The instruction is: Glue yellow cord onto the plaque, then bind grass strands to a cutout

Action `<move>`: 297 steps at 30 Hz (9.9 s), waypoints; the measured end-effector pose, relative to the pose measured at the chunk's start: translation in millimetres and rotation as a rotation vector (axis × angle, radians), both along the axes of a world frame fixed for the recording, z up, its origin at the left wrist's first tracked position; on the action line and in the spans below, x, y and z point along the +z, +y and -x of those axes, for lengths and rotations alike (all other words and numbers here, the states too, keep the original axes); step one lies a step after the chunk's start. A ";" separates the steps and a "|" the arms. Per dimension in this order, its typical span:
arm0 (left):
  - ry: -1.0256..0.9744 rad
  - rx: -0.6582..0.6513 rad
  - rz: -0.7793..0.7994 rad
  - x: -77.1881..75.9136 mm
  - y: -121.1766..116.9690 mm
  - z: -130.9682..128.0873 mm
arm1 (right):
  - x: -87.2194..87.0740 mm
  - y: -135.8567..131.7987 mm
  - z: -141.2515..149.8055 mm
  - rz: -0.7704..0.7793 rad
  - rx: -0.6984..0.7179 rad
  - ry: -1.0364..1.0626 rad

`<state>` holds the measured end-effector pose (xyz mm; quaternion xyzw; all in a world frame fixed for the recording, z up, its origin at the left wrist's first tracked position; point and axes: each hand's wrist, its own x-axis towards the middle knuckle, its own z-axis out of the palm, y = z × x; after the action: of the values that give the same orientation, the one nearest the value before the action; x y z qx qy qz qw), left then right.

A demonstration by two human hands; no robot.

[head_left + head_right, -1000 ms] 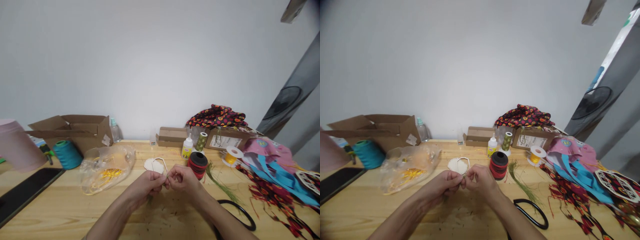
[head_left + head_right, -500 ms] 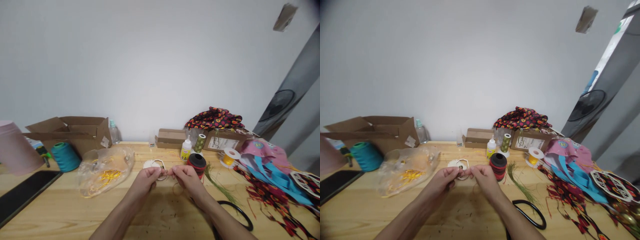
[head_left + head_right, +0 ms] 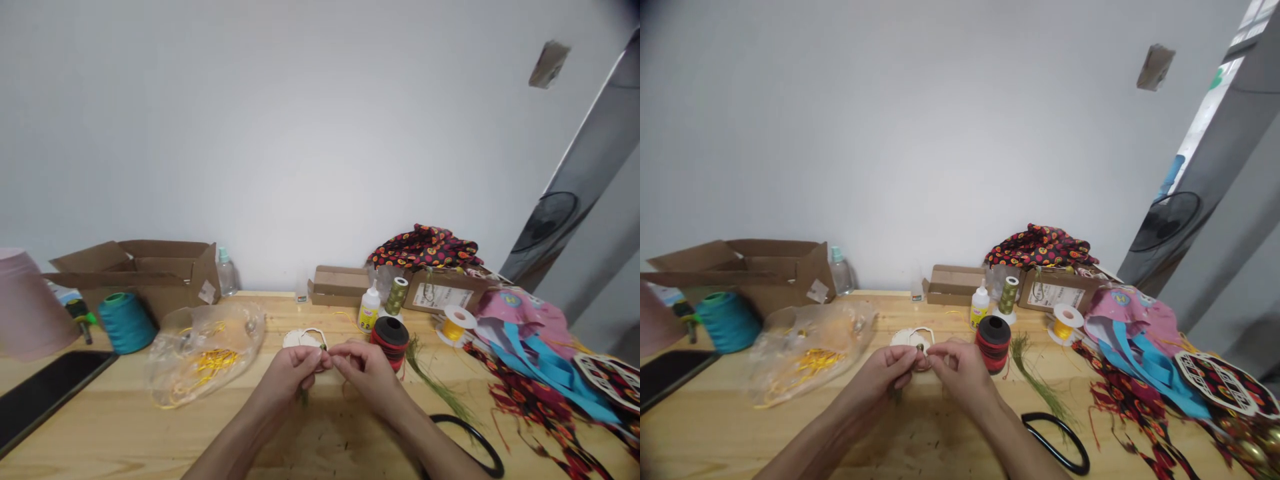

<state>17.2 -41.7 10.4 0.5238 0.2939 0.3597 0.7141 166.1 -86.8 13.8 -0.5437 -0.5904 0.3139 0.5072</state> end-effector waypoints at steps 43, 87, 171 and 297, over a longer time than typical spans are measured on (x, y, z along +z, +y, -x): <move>-0.026 -0.088 0.084 -2.8 -0.8 -1.6 | 13.9 -16.2 6.8 -0.714 -0.194 -0.544; 0.048 -0.080 0.010 -4.2 2.4 -3.6 | 8.4 -12.9 4.0 -0.709 -0.231 -0.575; -0.180 0.415 0.023 17.7 13.6 13.5 | 46.4 -24.0 -36.3 -0.216 -0.104 -0.416; 0.282 0.379 -0.261 -10.9 7.5 -2.7 | 18.4 14.2 -2.1 -0.428 -0.175 -0.544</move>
<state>19.9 -34.2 -0.6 0.5921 0.4342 0.4452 0.5125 168.2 -72.6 32.2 -0.5373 -0.7075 -0.0178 0.4588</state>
